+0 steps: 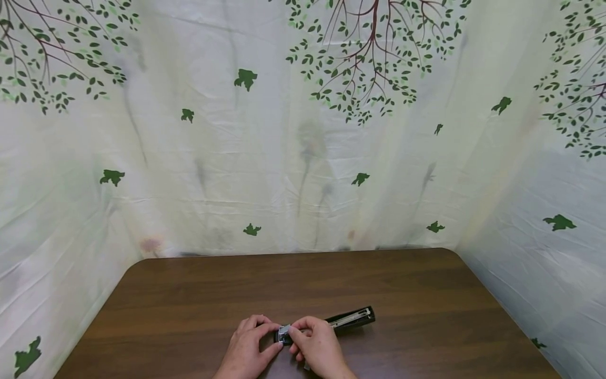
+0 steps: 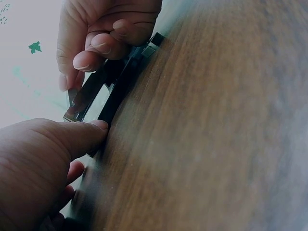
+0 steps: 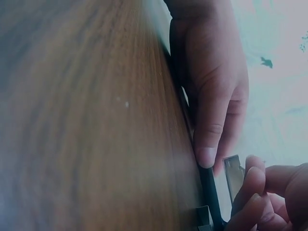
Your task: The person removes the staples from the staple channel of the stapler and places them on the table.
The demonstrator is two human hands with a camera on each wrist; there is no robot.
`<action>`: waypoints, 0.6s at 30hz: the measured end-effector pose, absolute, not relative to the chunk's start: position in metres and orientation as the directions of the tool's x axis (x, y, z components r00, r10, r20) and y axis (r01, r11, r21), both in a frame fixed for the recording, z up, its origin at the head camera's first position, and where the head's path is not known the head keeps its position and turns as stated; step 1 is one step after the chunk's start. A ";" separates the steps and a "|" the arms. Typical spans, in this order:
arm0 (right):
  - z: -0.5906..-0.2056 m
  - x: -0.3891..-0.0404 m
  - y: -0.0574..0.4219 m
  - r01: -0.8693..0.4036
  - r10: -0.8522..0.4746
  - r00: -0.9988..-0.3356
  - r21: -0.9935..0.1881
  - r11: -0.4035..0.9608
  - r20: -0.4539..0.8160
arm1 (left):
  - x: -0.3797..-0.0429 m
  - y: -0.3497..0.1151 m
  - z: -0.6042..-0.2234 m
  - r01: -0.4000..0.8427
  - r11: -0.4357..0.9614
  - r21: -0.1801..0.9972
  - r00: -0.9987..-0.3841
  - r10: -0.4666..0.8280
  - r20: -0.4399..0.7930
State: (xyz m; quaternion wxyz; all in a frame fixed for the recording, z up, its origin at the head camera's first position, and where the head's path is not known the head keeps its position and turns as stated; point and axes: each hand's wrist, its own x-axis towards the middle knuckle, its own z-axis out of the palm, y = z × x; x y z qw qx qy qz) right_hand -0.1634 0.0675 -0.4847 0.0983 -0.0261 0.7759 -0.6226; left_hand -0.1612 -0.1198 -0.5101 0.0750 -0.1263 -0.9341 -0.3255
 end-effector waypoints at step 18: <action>-0.487 -0.163 0.066 0.032 -0.136 -0.989 -0.972 0.234 -0.065 | -0.160 -0.120 -0.511 0.290 0.755 0.588 -0.955 0.186 0.232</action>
